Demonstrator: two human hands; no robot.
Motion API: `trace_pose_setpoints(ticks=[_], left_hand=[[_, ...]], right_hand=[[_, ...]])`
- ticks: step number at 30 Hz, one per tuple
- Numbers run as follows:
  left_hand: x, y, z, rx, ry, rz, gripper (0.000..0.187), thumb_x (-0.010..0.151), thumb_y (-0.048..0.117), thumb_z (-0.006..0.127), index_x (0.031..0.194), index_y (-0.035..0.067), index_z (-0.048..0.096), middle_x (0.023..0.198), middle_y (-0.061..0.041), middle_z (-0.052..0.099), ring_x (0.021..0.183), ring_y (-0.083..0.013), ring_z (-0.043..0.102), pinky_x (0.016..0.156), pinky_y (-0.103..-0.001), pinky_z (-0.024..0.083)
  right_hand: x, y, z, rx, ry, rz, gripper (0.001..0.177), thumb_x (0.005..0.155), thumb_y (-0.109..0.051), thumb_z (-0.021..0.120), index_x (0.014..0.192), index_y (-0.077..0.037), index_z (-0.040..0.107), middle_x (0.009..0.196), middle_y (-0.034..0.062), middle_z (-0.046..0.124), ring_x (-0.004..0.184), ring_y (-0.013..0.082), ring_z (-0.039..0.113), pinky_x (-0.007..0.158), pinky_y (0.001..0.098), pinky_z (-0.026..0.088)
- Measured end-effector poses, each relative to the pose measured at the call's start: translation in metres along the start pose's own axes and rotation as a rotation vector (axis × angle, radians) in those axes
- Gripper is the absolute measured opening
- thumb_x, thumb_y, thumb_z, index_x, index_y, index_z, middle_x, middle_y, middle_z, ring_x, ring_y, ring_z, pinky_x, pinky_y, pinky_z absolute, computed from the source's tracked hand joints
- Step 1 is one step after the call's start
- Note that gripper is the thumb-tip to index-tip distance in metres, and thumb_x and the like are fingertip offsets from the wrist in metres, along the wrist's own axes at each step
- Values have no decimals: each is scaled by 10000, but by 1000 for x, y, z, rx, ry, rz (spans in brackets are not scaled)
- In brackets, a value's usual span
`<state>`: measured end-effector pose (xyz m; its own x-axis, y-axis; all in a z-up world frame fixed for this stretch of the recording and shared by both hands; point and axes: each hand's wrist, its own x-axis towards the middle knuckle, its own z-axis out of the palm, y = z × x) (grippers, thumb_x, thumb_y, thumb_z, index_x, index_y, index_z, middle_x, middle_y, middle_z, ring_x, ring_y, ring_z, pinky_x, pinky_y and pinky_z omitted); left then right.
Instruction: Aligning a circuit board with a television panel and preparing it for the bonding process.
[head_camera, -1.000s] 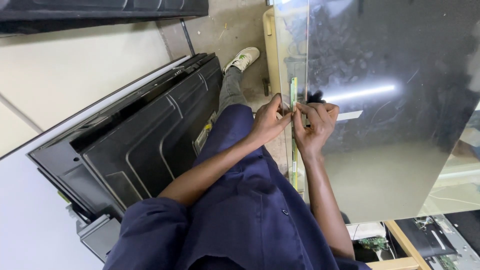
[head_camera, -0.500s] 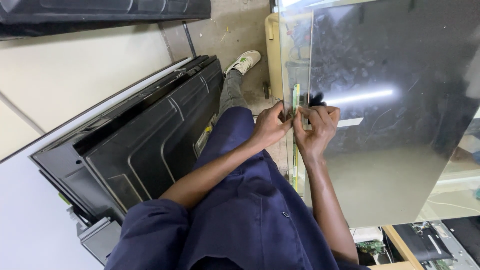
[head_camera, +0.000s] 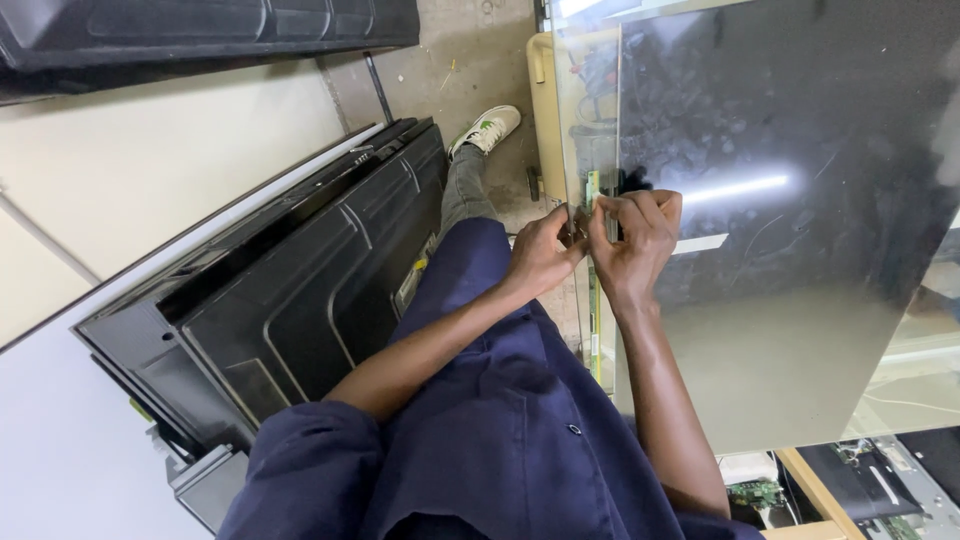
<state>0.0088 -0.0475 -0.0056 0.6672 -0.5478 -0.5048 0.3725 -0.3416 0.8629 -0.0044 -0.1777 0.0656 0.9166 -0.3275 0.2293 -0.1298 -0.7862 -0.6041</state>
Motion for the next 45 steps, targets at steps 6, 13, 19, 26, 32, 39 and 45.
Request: trace_pose_setpoints(ticks=[6, 13, 19, 26, 32, 39, 45], left_hand=[[1, 4, 0, 13, 11, -16, 195, 864, 296, 733, 904, 140, 624, 739, -68, 696, 768, -292, 693, 717, -469, 527], [1, 11, -1, 6, 15, -22, 139, 874, 229, 715, 920, 129, 630, 742, -80, 694, 773, -309, 694, 730, -473, 528], [1, 8, 3, 33, 5, -74, 151, 842, 245, 724, 918, 152, 634, 754, -47, 697, 784, -261, 693, 765, -427, 522], [9, -13, 12, 54, 10, -63, 157, 837, 269, 725, 897, 157, 633, 743, -62, 692, 790, -288, 690, 770, -441, 514], [11, -34, 18, -112, -53, -76, 172, 873, 238, 701, 912, 128, 575, 756, -51, 689, 749, -160, 668, 726, -323, 518], [-8, -18, 9, -178, -125, -69, 256, 940, 235, 666, 1102, 50, 595, 910, -127, 691, 831, -186, 676, 756, -358, 527], [-10, -7, 7, -122, -162, -95, 213, 961, 273, 641, 1037, 80, 594, 874, -80, 664, 804, -143, 636, 748, -346, 502]], right_hand=[[-5, 0, 0, -14, -12, 14, 128, 765, 87, 757, 789, -34, 720, 683, 47, 576, 771, 270, 528, 708, 378, 437], [-7, -2, -3, -32, -29, 18, 100, 785, 48, 756, 790, -47, 724, 701, 46, 589, 794, 269, 548, 702, 368, 443], [7, 1, 1, -6, -14, 13, 101, 780, 55, 733, 785, -38, 694, 706, 64, 566, 797, 297, 548, 672, 384, 438], [-14, -7, -16, -36, -23, 58, 73, 793, 17, 744, 774, -42, 705, 703, 48, 584, 790, 269, 551, 684, 370, 453], [-32, -11, -32, 109, 47, 152, 84, 780, 47, 746, 806, -16, 698, 689, 75, 568, 792, 316, 555, 662, 413, 480], [-61, -4, -33, 85, 102, 216, 83, 766, -8, 772, 809, -54, 718, 682, 57, 570, 806, 297, 562, 699, 410, 479], [-43, 11, -11, 8, 51, 119, 83, 751, -31, 769, 799, -64, 710, 676, 73, 560, 792, 306, 563, 711, 426, 475]])
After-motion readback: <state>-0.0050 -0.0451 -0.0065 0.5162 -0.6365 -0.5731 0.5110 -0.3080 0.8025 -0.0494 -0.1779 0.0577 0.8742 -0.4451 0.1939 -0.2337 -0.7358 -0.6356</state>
